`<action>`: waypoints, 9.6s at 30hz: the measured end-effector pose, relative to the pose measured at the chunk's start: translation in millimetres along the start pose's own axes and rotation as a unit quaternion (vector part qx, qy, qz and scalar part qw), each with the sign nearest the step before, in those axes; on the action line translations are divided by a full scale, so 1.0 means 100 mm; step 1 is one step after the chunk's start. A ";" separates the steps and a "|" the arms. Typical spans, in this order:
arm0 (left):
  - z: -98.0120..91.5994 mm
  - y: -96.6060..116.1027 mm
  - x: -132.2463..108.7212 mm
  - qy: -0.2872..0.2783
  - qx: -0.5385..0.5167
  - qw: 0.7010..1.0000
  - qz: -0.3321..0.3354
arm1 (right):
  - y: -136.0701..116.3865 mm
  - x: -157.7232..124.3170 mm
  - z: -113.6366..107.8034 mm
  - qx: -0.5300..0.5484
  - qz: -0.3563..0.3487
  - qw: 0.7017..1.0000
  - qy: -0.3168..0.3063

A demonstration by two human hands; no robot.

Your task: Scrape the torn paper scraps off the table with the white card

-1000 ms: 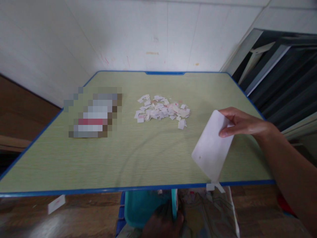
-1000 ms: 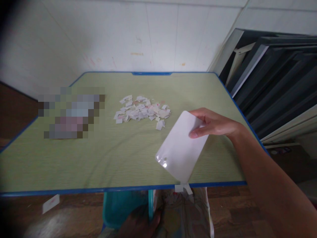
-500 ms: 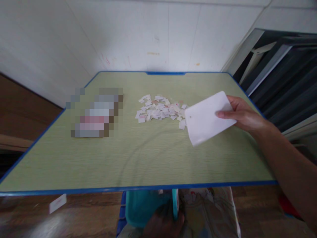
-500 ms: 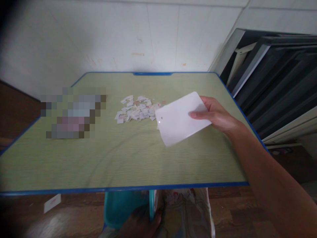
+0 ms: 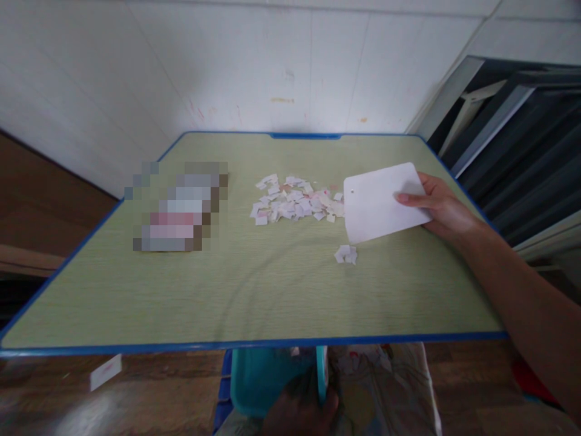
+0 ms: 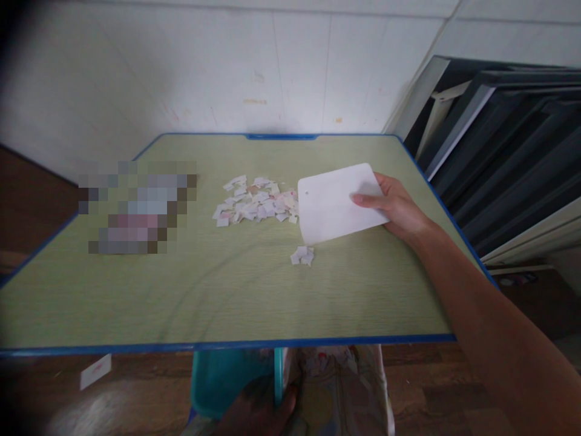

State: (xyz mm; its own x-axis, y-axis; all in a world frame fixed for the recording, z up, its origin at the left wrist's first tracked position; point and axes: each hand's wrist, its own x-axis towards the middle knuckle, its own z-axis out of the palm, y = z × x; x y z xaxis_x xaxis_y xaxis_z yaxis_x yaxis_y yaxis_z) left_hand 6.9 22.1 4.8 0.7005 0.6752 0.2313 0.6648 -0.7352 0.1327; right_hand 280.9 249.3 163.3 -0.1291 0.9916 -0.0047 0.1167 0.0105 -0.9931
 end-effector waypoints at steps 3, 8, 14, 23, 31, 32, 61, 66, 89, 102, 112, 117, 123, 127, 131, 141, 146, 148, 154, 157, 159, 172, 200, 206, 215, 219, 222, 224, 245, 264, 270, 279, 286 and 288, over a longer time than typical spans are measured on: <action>-0.02 -0.01 0.02 -0.001 -0.007 1.000 -0.001 | -0.01 -0.01 0.00 0.009 -0.001 1.000 0.005; -0.06 -0.01 0.05 0.004 -0.015 1.000 -0.010 | 0.00 -0.01 0.01 -0.023 0.023 0.999 -0.017; -0.04 0.00 0.02 0.001 -0.010 1.000 -0.007 | 0.00 0.00 0.03 -0.012 -0.018 0.999 0.030; -0.02 0.00 0.00 -0.010 -0.010 1.000 0.001 | -0.04 -0.07 0.07 -0.044 0.031 0.996 -0.072; -0.07 0.01 0.03 -0.008 -0.012 1.000 -0.001 | -0.03 -0.08 0.12 -0.022 0.012 0.999 -0.036; -0.08 0.01 0.03 -0.007 -0.012 1.000 0.000 | -0.03 -0.08 0.12 -0.019 0.012 0.999 -0.030; -0.08 0.01 0.03 -0.001 -0.009 1.000 0.004 | -0.15 -0.40 0.70 -0.070 -0.102 0.982 -0.140; -0.08 0.01 0.05 0.006 -0.003 1.000 0.006 | -0.10 -0.44 0.80 -0.031 -0.112 0.977 -0.180; -0.02 0.00 0.00 -0.010 -0.006 1.000 0.006 | -0.05 -0.05 0.16 -0.008 -0.037 0.999 0.008; -0.04 -0.01 0.05 -0.017 -0.014 1.000 -0.002 | 0.02 -0.02 0.05 0.015 -0.008 0.999 -0.049; -0.02 -0.01 0.01 -0.003 -0.002 1.000 -0.001 | 0.01 -0.01 0.02 0.023 -0.011 0.999 -0.042; -0.01 -0.01 -0.01 0.012 -0.001 1.000 0.000 | 0.00 -0.03 -0.01 0.011 0.023 0.996 -0.083; 0.00 -0.01 0.01 -0.004 -0.001 1.000 0.000 | 0.04 0.02 0.05 0.028 -0.038 0.999 0.012; -0.02 0.00 0.02 -0.009 -0.001 1.000 -0.010 | 0.04 0.03 0.05 0.001 -0.024 1.000 -0.003; -0.03 0.00 0.03 -0.006 -0.002 1.000 -0.007 | 0.02 0.00 0.03 0.020 -0.017 1.000 -0.015; -0.05 -0.01 0.06 0.007 -0.008 1.000 -0.011 | -0.02 -0.04 0.05 -0.021 0.016 0.993 -0.114; -0.05 -0.01 0.05 0.003 -0.013 1.000 0.000 | -0.04 -0.08 0.09 -0.010 0.027 0.990 -0.140; -0.06 -0.01 0.05 0.003 -0.016 1.000 0.004 | -0.03 -0.09 0.10 0.000 0.015 0.993 -0.120; -0.08 -0.02 0.07 0.009 -0.011 1.000 -0.002 | -0.02 -0.07 0.10 -0.016 0.018 0.993 -0.115; -0.06 -0.02 0.04 0.005 -0.012 1.000 0.007 | -0.04 -0.07 0.10 -0.020 0.023 0.990 -0.137; -0.04 -0.01 0.02 0.003 -0.011 1.000 0.012 | -0.06 -0.08 0.10 -0.021 0.029 0.987 -0.158; -0.06 0.00 0.03 -0.012 -0.003 1.000 0.003 | -0.12 -0.15 0.22 -0.017 0.057 0.953 -0.297; -0.05 0.01 0.03 -0.036 -0.004 0.999 0.007 | -0.11 -0.17 0.16 -0.020 0.080 0.951 -0.297; -0.07 0.01 0.00 -0.048 -0.005 0.999 0.007 | -0.06 -0.15 0.22 0.016 -0.011 0.996 -0.091; -0.02 -0.02 -0.01 -0.116 -0.038 0.992 0.006 | -0.05 -0.04 0.17 0.073 -0.070 0.994 0.038; -0.01 -0.05 0.01 -0.155 -0.057 0.986 0.025 | 0.00 -0.02 0.16 0.029 -0.063 0.997 0.041; -0.04 -0.06 0.02 -0.188 -0.063 0.980 0.028 | 0.02 -0.01 0.14 0.011 -0.055 0.998 0.040; -0.07 -0.06 0.02 -0.207 -0.064 0.976 0.025 | 0.01 -0.02 0.12 0.000 -0.038 0.999 0.022; -0.14 -0.16 0.09 -0.090 -0.005 0.992 0.085 | -0.01 -0.01 -0.01 0.007 0.021 0.999 -0.039; -0.13 -0.16 0.06 -0.154 -0.035 0.984 0.080 | -0.06 -0.02 -0.03 -0.084 0.010 0.993 -0.088; -0.14 -0.16 0.07 -0.206 -0.049 0.975 0.067 | -0.09 -0.05 -0.03 -0.105 -0.032 0.993 -0.048; -0.18 -0.17 0.10 -0.177 -0.034 0.981 0.067 | -0.15 -0.10 -0.06 -0.119 -0.029 0.991 -0.052; -0.15 -0.16 0.06 -0.183 -0.035 0.980 0.075 | -0.12 -0.10 -0.07 -0.077 -0.039 0.996 -0.034; -0.15 -0.16 0.06 -0.183 -0.039 0.979 0.075 | -0.10 -0.10 -0.06 -0.060 -0.029 0.997 -0.045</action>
State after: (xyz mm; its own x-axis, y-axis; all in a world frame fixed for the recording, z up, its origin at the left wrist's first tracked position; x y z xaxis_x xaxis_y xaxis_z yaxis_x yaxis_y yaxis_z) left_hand -3.9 37.1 18.5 0.8441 0.5256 -0.1056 0.5358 -0.8204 0.1995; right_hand 286.8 240.3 174.2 -0.2260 0.9735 0.0360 0.2236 0.0878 -0.9707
